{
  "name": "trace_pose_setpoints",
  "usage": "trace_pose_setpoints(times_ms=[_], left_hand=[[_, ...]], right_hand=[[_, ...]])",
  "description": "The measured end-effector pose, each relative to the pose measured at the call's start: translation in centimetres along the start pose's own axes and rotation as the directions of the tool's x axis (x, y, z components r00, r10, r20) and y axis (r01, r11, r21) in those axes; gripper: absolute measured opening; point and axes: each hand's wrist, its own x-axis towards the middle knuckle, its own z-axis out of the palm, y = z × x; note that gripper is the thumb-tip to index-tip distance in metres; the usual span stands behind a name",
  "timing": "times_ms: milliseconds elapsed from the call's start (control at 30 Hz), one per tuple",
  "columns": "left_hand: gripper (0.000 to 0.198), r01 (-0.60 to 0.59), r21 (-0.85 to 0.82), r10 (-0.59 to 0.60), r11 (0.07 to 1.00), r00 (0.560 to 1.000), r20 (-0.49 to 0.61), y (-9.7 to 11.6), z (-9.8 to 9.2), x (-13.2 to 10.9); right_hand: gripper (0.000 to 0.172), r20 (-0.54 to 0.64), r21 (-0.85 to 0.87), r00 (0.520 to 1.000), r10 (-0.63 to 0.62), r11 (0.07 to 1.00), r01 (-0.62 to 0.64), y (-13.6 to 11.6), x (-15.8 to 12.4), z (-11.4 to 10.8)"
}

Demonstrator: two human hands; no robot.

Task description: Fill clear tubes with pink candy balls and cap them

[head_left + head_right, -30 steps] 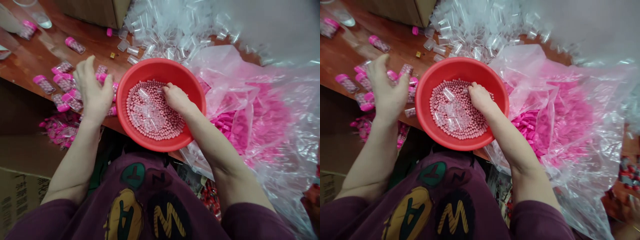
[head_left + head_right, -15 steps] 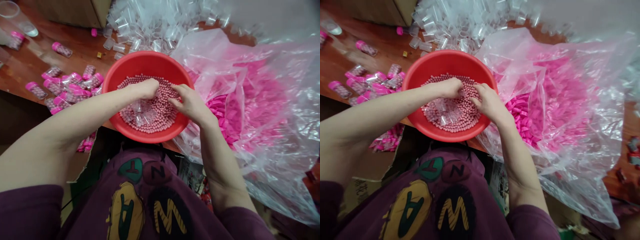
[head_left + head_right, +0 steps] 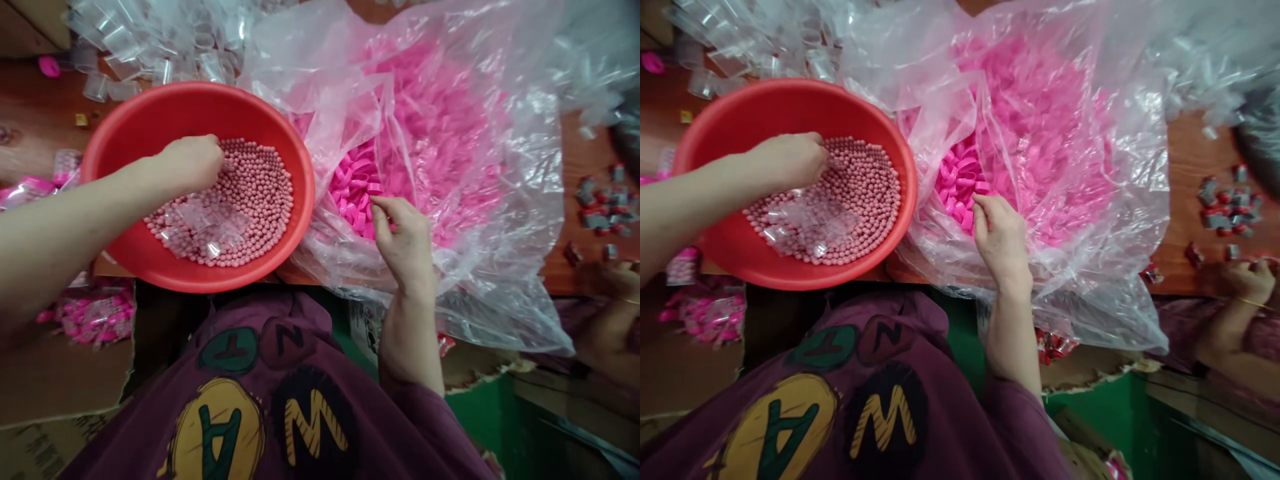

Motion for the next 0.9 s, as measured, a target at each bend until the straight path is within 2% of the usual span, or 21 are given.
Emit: trace_pose_setpoints(times_ms=[67, 167, 267, 333, 367, 400, 433, 467, 533, 633, 700, 767, 833, 900], left_hand=[[0.053, 0.089, 0.146, -0.094, 0.985, 0.995, 0.03, 1.5, -0.2, -1.0], [0.059, 0.08, 0.185, -0.088, 0.98, 0.996, 0.035, 4.8, 1.2, -0.6], [0.054, 0.075, 0.045, -0.073, 0.996, 0.997, -0.039, 7.4, 3.3, 1.4], [0.042, 0.067, -0.163, -0.087, 0.984, 0.989, -0.116, 7.9, 4.3, 2.6], [0.033, 0.058, -0.316, -0.109, 0.947, 0.984, -0.144, 7.9, 4.6, 2.9], [0.024, 0.045, -0.488, -0.138, 0.872, 0.978, -0.155, 7.7, 4.7, 2.9], [0.015, 0.03, -0.657, -0.166, 0.753, 0.975, -0.146, 7.5, 4.6, 2.7], [0.009, 0.016, -0.8, -0.191, 0.6, 0.974, -0.124, 7.2, 4.4, 2.3], [0.004, -0.011, -0.959, -0.207, 0.284, 0.976, -0.072, 6.8, 3.6, 0.8], [0.012, -0.032, -0.999, -0.159, -0.037, 0.987, -0.026, 6.6, 2.3, -2.4], [0.018, -0.021, -0.979, -0.08, -0.201, 0.997, -0.005, 6.7, 1.9, -4.7], [0.022, -0.011, -0.94, 0.0, -0.341, 1.0, -0.012, 6.9, 1.9, -6.7], [0.023, -0.008, -0.886, 0.051, -0.464, 0.998, -0.035, 7.2, 2.4, -8.4], [0.016, 0.003, -0.827, 0.066, -0.563, 0.997, -0.042, 7.6, 3.1, -9.6]], right_hand=[[0.027, 0.029, -0.057, 0.999, -0.019, 0.998, 0.021, -0.2, 0.6, 0.9], [0.033, 0.054, -0.208, 0.998, 0.023, 0.978, -0.011, -0.5, 2.3, 3.1], [0.031, 0.031, -0.345, 0.994, 0.103, 0.935, -0.086, -0.2, 3.9, 5.3], [0.029, 0.022, -0.383, 0.991, 0.136, 0.916, -0.117, 0.3, 4.5, 6.1], [0.026, 0.019, -0.389, 0.99, 0.139, 0.913, -0.12, 0.6, 4.6, 6.3], [0.022, 0.014, -0.386, 0.991, 0.13, 0.915, -0.114, 0.9, 4.6, 6.3], [0.018, 0.006, -0.37, 0.994, 0.107, 0.924, -0.097, 1.2, 4.5, 6.2], [0.015, -0.008, -0.34, 0.997, 0.071, 0.938, -0.069, 1.6, 4.4, 5.9], [0.011, -0.056, -0.23, 0.998, -0.026, 0.973, 0.012, 2.2, 4.1, 5.2], [0.013, -0.176, -0.04, 0.981, -0.081, 0.996, 0.075, 2.5, 4.0, 4.3], [0.017, -0.306, 0.081, 0.952, -0.01, 0.996, 0.037, 1.8, 4.1, 4.3], [0.019, -0.394, 0.284, 0.914, 0.097, 0.959, 0.021, -0.1, 4.4, 4.8], [0.021, -0.359, 0.526, 0.92, 0.158, 0.848, 0.06, -2.9, 4.8, 5.6], [0.021, -0.259, 0.662, 0.96, 0.11, 0.744, 0.094, -6.0, 5.0, 6.6]])
